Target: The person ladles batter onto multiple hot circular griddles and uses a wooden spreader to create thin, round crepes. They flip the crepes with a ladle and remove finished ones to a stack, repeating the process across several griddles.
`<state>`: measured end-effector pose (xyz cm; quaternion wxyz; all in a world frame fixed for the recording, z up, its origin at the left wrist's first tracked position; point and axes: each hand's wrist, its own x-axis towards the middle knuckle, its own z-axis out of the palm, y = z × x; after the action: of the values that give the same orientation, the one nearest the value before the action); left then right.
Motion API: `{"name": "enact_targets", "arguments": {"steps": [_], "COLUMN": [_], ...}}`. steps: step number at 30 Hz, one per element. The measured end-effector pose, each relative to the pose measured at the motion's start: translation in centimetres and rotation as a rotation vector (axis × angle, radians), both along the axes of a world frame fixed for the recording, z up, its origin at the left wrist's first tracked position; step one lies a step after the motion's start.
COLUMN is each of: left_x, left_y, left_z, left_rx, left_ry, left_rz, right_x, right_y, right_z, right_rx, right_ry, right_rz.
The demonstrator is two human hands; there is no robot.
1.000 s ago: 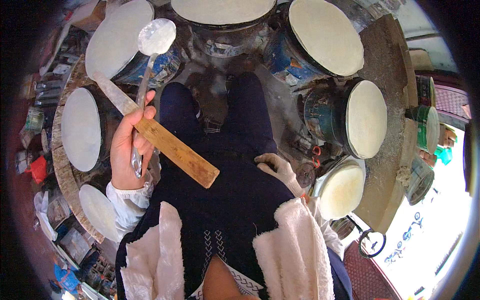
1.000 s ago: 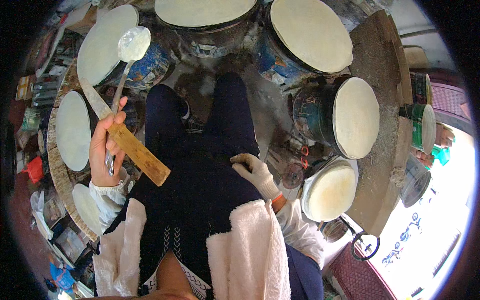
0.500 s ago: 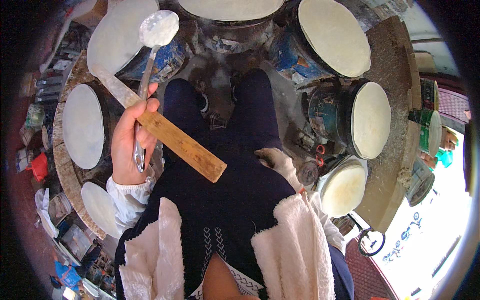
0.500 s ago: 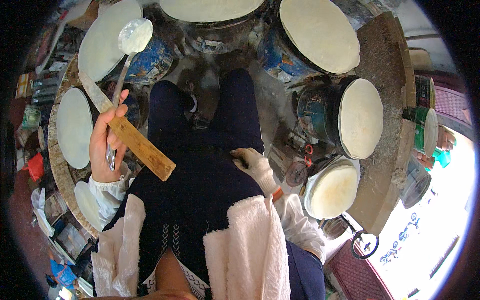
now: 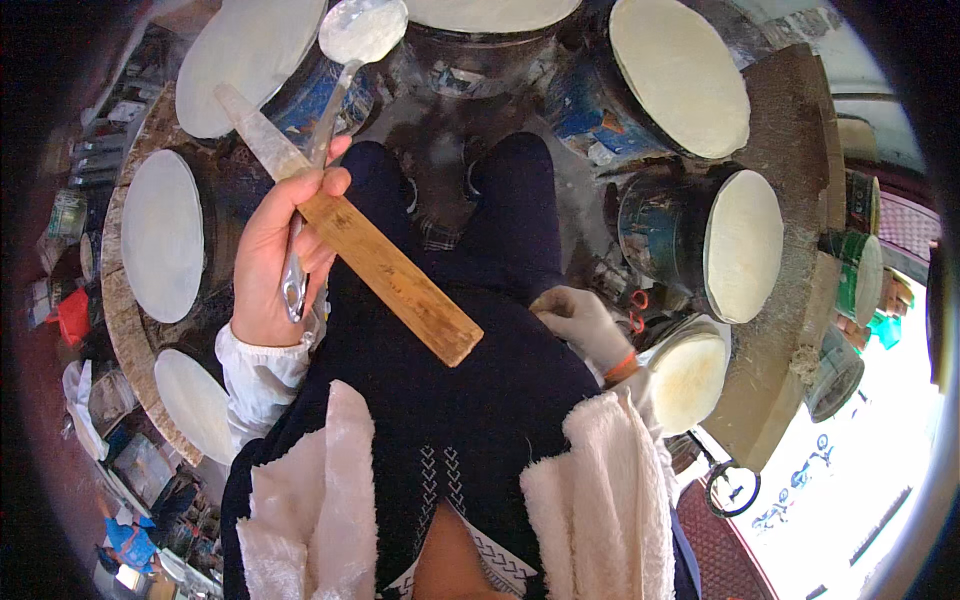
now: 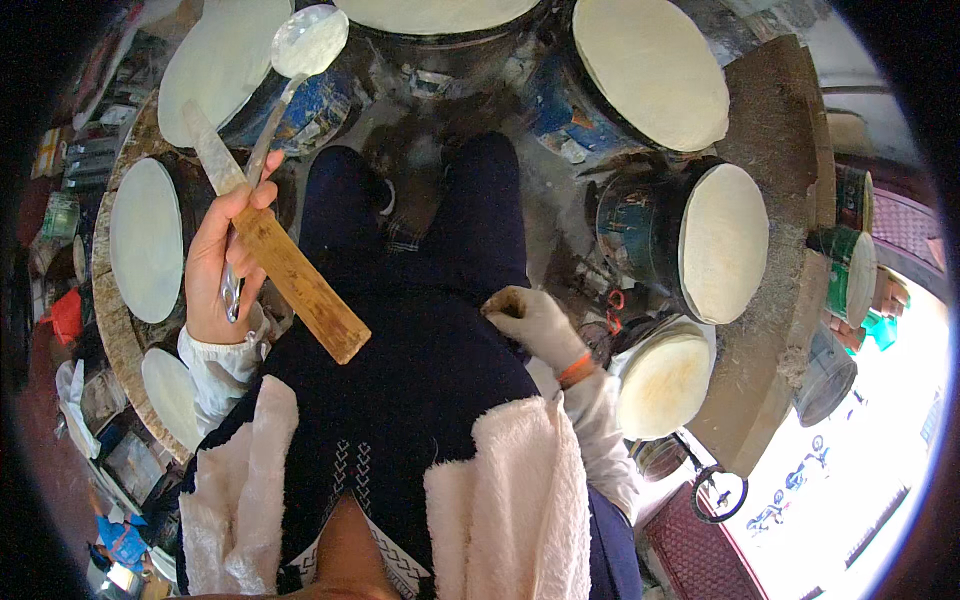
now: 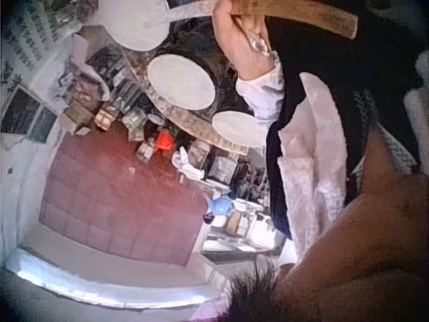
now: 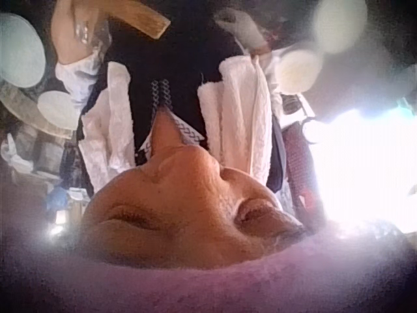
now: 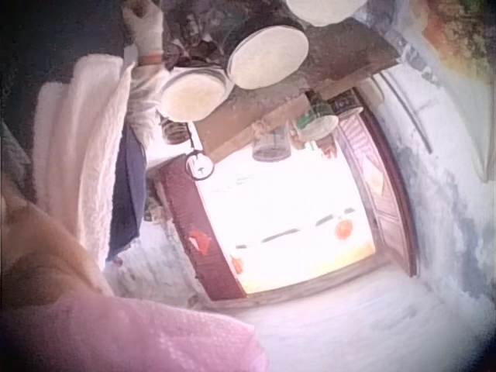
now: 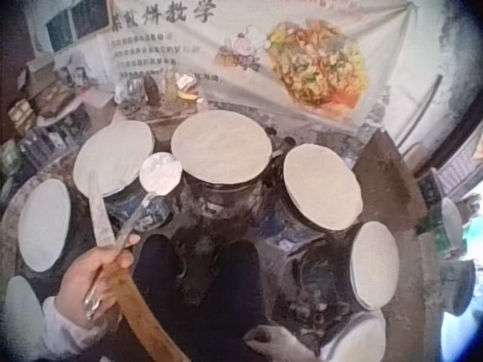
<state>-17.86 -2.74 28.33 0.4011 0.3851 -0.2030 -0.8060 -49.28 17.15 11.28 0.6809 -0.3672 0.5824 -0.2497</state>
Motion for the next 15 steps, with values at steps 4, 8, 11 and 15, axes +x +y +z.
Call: {"name": "enact_targets", "arguments": {"steps": [4, 8, 11, 15], "left_x": [0.6, 0.8, 0.7, 0.2], "left_y": [0.5, 0.4, 0.6, 0.5], "left_z": [-1.5, -1.6, -1.5, -1.3], "left_rx": [0.04, 0.029, 0.03, 0.021], "left_ry": [0.023, 0.044, 0.03, -0.047], "left_rz": [0.018, -0.018, -0.013, -0.004], "right_x": [-1.5, -2.6, -3.4, -2.5], "right_y": [-2.9, -4.1, -4.7, -5.5], "right_z": [6.5, 5.8, 5.1, 6.3], "right_rx": [-0.036, -0.065, -0.107, -0.138], "right_ry": [0.158, 0.165, 0.253, 0.196], "right_rz": [0.023, -0.379, -0.355, -0.355]}}
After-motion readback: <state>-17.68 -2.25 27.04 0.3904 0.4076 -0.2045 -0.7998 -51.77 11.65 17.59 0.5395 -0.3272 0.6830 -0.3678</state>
